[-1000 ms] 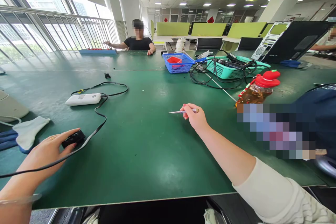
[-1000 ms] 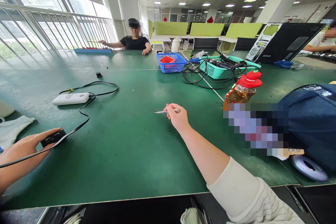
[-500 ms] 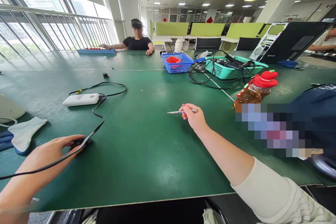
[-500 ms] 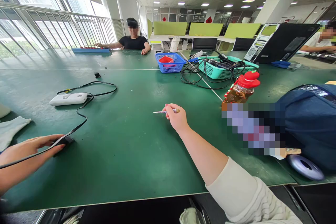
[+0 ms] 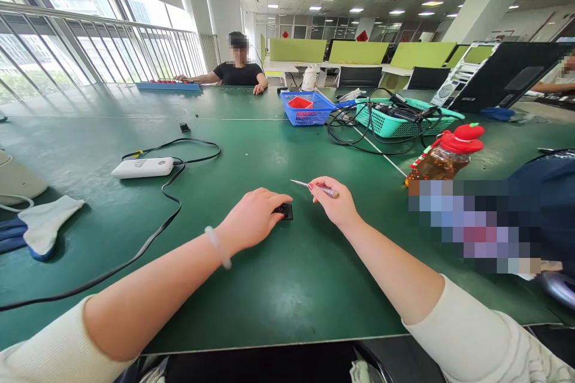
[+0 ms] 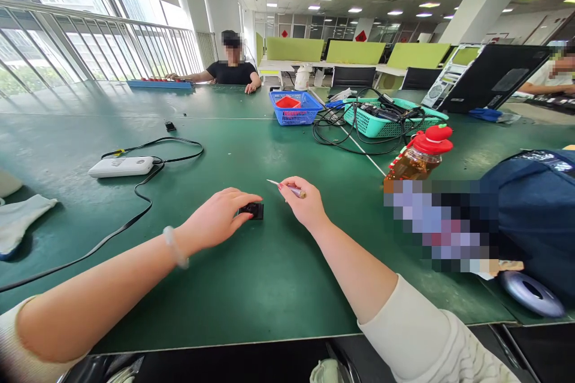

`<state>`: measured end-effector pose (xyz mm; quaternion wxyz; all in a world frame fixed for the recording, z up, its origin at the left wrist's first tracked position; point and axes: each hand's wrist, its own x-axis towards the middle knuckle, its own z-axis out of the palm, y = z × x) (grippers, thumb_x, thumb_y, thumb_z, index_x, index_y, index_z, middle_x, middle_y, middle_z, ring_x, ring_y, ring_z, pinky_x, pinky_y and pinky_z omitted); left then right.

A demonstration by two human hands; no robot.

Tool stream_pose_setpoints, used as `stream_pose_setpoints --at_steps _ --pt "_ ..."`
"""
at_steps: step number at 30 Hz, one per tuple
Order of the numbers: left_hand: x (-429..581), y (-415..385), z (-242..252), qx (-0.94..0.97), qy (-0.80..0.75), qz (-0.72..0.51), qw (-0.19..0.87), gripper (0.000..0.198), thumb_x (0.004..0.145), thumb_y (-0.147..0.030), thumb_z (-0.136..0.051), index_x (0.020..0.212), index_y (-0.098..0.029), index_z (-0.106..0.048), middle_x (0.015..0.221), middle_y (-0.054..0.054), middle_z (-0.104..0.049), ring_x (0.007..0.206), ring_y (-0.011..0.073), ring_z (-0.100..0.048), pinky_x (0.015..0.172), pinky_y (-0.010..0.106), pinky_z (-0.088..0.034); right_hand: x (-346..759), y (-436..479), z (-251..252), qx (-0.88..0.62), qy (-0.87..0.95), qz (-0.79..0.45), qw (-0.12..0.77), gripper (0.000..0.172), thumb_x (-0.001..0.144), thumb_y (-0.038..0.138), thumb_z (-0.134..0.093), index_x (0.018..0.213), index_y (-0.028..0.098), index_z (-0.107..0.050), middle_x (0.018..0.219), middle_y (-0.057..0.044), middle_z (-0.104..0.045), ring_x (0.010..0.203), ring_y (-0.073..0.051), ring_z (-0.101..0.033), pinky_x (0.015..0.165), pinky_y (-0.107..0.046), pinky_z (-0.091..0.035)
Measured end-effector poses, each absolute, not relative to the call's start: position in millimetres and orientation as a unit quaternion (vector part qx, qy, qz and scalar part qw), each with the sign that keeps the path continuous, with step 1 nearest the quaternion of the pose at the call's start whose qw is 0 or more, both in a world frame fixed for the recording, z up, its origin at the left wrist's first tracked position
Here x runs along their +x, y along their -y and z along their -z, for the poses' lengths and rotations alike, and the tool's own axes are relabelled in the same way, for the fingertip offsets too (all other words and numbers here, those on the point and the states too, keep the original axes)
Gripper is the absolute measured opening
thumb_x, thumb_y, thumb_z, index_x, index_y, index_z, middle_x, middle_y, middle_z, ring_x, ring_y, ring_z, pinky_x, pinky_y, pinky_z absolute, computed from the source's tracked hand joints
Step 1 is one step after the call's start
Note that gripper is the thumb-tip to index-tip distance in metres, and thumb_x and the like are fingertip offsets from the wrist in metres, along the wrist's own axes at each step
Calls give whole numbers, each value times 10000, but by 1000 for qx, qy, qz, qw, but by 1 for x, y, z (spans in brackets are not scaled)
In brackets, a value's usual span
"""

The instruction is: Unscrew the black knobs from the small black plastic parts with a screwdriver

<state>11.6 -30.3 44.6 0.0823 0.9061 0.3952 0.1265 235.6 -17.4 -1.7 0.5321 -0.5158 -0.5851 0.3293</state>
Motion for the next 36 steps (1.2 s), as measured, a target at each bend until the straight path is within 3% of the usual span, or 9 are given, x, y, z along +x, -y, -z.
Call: stream_pose_setpoints --at_steps 5,11,19,25,36 --pt "23 -5 -20 886 -440 -132 68 395 933 -218 -525 1322 -205 -595 1189 87 -719 1141 283 -608 1019 445 -472 232 22 0 -506 640 -267 512 230 818 427 -657 922 226 -697 892 -38 -705 785 -183 -637 719 -314 -503" --pt "11 -16 -4 841 -484 -197 137 468 876 -335 -636 1329 -223 -599 1259 80 -688 1193 284 -594 1038 428 -486 228 34 -10 -438 716 -140 525 218 904 351 -571 743 219 -634 692 -10 -639 625 -145 -552 623 -301 -445" --pt "6 -26 4 842 -472 -217 148 341 831 -373 -691 1132 -220 -733 1283 69 -679 1251 295 -548 1136 463 -402 222 44 -17 -290 841 27 455 232 910 285 -537 692 220 -578 602 19 -569 630 -145 -504 837 -378 -431" --pt "6 -27 5 836 -482 -209 157 347 819 -355 -706 1139 -223 -733 1309 75 -660 1276 305 -525 1143 468 -393 217 43 -14 -299 864 74 399 203 910 249 -545 717 223 -605 641 15 -586 695 -152 -518 900 -371 -414" --pt "5 -29 10 842 -462 -228 161 293 835 -352 -676 1104 -246 -729 1251 53 -690 1232 287 -559 1125 466 -411 216 45 -14 -282 868 100 396 205 923 268 -550 732 223 -608 657 15 -579 700 -144 -518 923 -367 -424"
